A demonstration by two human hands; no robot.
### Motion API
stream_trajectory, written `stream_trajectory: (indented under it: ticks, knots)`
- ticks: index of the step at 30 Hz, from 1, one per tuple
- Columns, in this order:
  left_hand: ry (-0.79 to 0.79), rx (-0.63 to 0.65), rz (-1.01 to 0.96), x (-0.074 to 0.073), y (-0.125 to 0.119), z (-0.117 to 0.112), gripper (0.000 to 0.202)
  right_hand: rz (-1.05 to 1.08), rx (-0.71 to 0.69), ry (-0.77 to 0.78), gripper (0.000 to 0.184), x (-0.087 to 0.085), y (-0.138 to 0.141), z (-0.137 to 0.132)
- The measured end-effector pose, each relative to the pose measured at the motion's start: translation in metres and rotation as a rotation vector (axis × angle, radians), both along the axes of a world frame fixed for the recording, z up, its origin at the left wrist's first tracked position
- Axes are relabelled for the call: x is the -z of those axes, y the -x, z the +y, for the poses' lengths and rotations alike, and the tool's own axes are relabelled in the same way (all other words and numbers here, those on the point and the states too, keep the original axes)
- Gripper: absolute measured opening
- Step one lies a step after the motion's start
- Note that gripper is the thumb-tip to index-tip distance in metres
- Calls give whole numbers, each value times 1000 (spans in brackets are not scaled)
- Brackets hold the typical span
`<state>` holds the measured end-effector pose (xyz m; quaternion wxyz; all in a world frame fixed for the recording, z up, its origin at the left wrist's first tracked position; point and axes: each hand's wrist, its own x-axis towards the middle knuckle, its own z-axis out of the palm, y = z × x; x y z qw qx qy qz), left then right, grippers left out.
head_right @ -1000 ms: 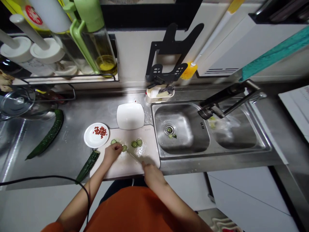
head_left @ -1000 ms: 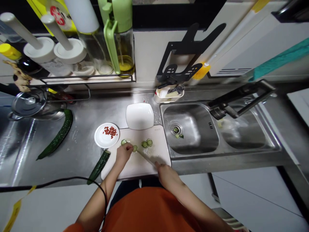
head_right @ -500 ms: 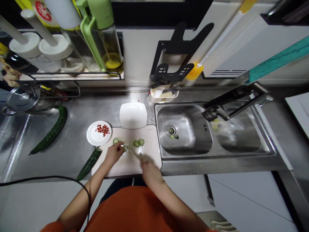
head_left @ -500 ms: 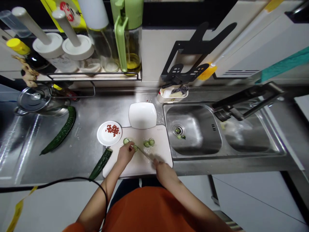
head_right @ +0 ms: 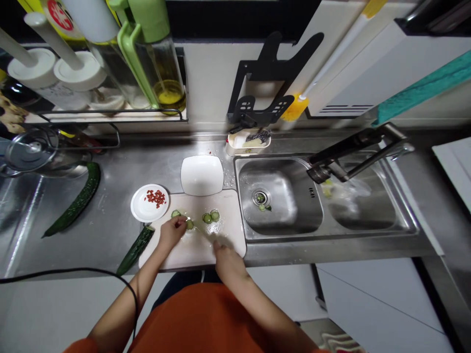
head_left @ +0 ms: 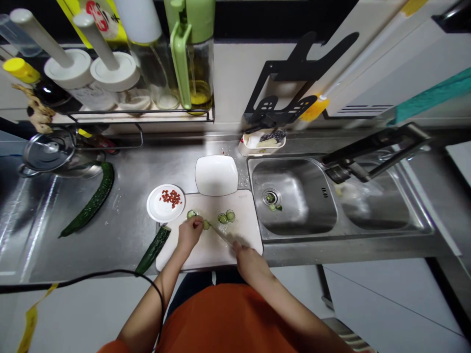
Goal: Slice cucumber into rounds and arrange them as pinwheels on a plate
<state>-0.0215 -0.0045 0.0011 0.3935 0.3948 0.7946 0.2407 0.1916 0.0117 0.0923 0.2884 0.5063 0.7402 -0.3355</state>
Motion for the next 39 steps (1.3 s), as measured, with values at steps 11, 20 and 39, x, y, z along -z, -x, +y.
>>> stream_trajectory:
  ticks: [11, 20, 39]
  knots:
    - [30, -37, 88, 0, -1, -3, 19, 26, -20, -37, 43, 6, 13, -4]
    - [41, -45, 68, -2, -1, -1, 17, 9, -28, -28, 44, 4, 18, -4]
    - [40, -54, 58, 1, 0, -1, 17, -19, 0, 25, 46, -5, 29, 3]
